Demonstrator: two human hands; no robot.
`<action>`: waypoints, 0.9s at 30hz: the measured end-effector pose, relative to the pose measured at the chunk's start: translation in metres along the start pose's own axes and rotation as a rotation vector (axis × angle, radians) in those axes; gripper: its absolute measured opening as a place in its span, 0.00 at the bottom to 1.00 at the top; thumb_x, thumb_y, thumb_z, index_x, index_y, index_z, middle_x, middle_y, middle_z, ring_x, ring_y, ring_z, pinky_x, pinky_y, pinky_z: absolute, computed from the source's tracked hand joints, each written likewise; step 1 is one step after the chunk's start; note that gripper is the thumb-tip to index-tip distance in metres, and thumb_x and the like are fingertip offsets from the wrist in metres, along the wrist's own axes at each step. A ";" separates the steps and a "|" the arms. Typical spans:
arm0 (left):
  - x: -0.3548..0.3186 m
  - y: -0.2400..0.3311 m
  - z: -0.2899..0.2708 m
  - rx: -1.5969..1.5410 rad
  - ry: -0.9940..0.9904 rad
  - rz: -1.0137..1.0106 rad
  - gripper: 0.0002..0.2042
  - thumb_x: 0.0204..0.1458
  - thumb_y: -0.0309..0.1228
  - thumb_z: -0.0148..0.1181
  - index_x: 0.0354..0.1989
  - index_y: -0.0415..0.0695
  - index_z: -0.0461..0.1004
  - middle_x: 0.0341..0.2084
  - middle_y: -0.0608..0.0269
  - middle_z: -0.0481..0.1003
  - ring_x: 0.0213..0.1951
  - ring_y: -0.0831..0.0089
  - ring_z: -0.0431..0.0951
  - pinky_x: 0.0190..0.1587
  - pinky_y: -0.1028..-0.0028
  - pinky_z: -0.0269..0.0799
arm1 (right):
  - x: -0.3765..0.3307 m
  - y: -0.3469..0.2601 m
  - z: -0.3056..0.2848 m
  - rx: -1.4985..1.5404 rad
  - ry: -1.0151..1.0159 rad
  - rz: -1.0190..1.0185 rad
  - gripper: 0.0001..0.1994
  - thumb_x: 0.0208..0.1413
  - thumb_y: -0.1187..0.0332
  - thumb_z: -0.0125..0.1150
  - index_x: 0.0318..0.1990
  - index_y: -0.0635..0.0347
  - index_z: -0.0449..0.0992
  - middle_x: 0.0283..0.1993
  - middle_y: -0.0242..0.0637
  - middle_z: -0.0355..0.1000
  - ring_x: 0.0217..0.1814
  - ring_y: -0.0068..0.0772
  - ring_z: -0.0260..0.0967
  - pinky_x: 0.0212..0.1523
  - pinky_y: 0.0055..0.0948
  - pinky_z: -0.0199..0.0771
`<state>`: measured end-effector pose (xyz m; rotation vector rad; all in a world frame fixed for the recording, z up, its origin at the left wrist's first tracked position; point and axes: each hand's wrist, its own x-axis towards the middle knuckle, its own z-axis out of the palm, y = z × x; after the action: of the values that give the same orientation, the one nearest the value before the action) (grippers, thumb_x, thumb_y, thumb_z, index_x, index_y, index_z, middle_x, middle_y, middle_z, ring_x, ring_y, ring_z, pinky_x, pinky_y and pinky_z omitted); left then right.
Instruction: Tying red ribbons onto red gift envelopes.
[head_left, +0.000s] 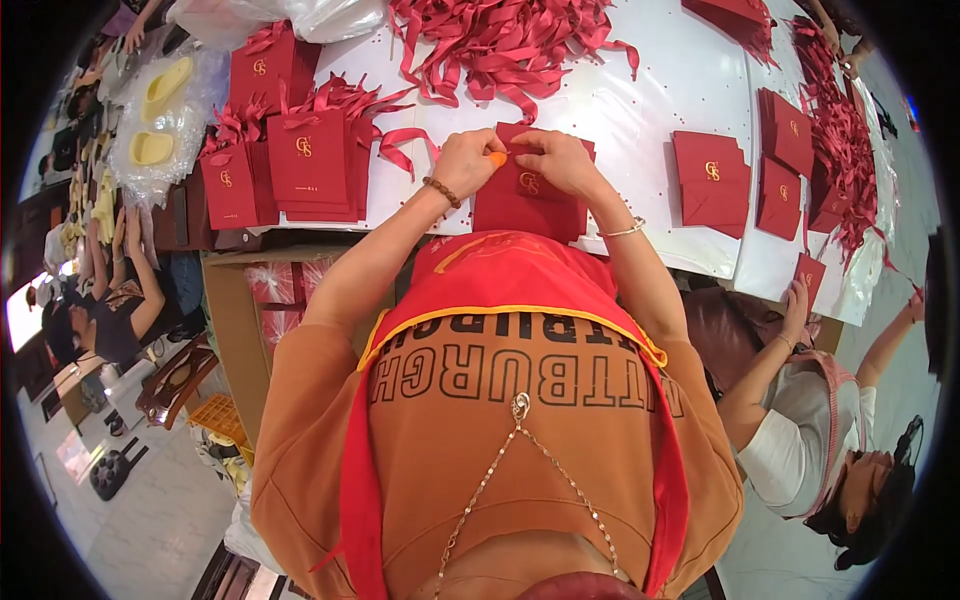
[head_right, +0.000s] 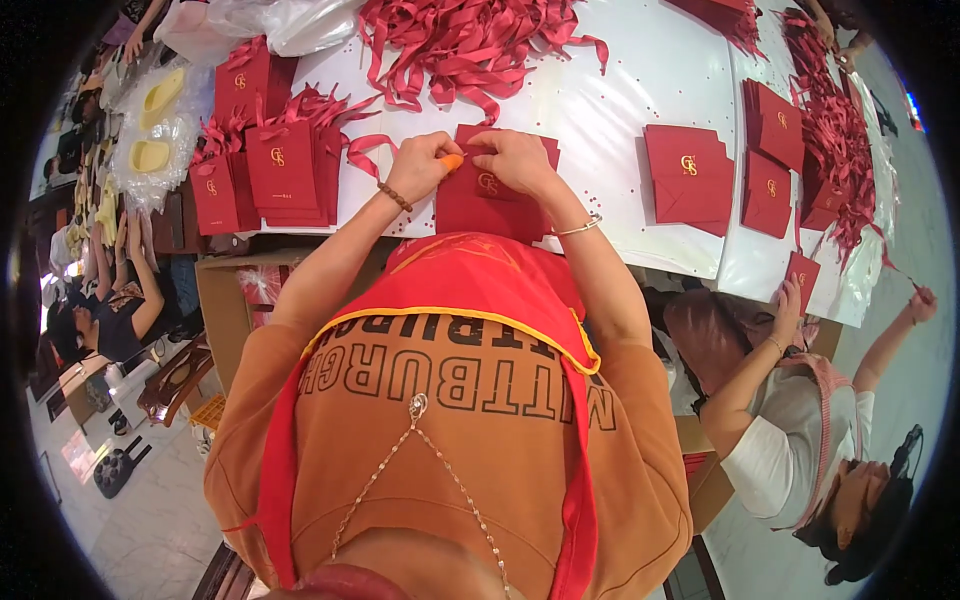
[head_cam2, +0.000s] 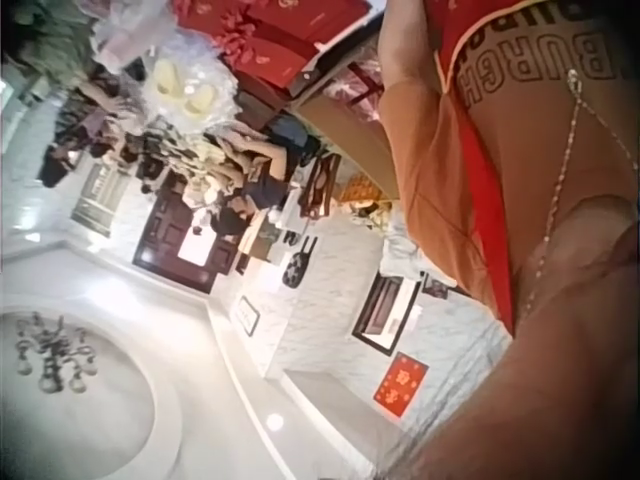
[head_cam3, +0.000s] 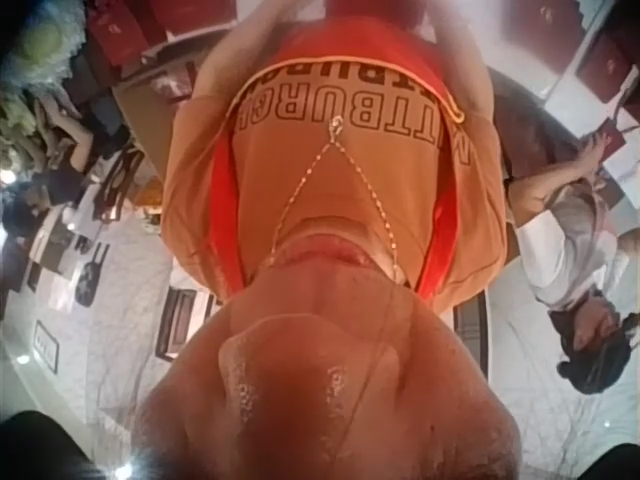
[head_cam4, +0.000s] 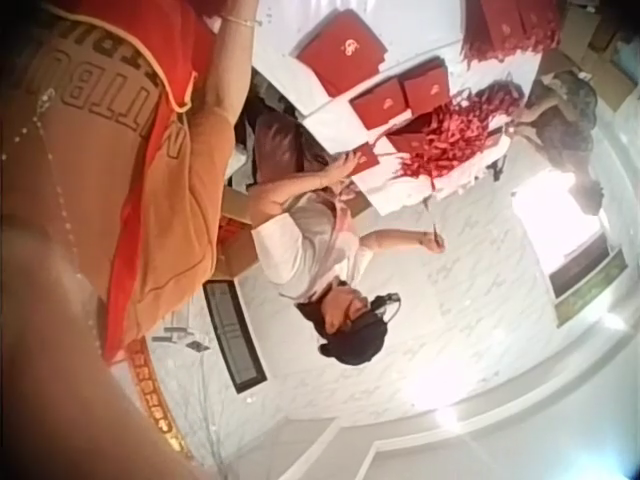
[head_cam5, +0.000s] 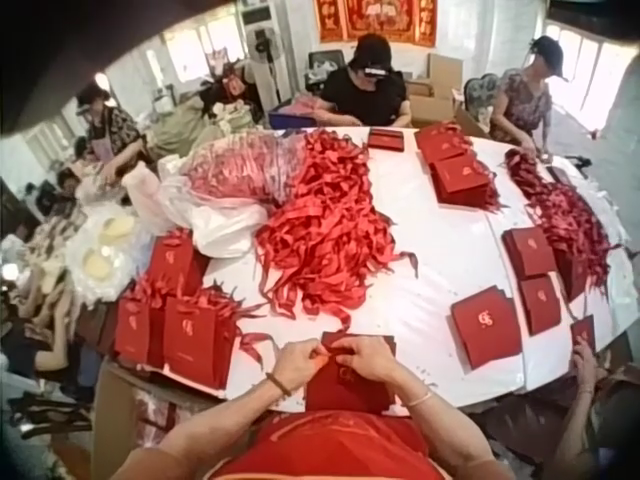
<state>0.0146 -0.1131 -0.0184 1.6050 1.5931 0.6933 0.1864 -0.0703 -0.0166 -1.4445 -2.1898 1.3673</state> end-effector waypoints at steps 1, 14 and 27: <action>0.001 -0.004 0.000 0.000 0.000 0.000 0.03 0.41 0.22 0.56 0.25 0.35 0.73 0.19 0.60 0.74 0.19 0.79 0.71 0.22 0.79 0.67 | 0.000 -0.001 0.000 0.000 -0.001 0.000 0.16 0.44 0.64 0.58 0.43 0.51 0.74 0.40 0.40 0.72 0.43 0.39 0.69 0.45 0.33 0.66; 0.007 -0.009 -0.003 -0.066 -0.040 -0.036 0.04 0.39 0.23 0.55 0.25 0.36 0.73 0.17 0.59 0.74 0.19 0.77 0.73 0.22 0.78 0.67 | 0.002 0.002 0.001 0.092 -0.046 0.019 0.16 0.44 0.65 0.59 0.44 0.52 0.74 0.41 0.39 0.72 0.43 0.36 0.69 0.45 0.30 0.66; -0.002 0.015 0.006 0.606 -0.003 0.295 0.04 0.40 0.24 0.49 0.25 0.39 0.69 0.18 0.49 0.72 0.23 0.54 0.74 0.27 0.61 0.69 | 0.000 -0.003 0.007 -0.063 0.052 -0.036 0.12 0.43 0.63 0.57 0.38 0.50 0.75 0.35 0.41 0.73 0.39 0.41 0.69 0.41 0.36 0.67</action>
<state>0.0278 -0.1146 -0.0096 2.3098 1.6761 0.3616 0.1804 -0.0749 -0.0177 -1.4374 -2.2342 1.2456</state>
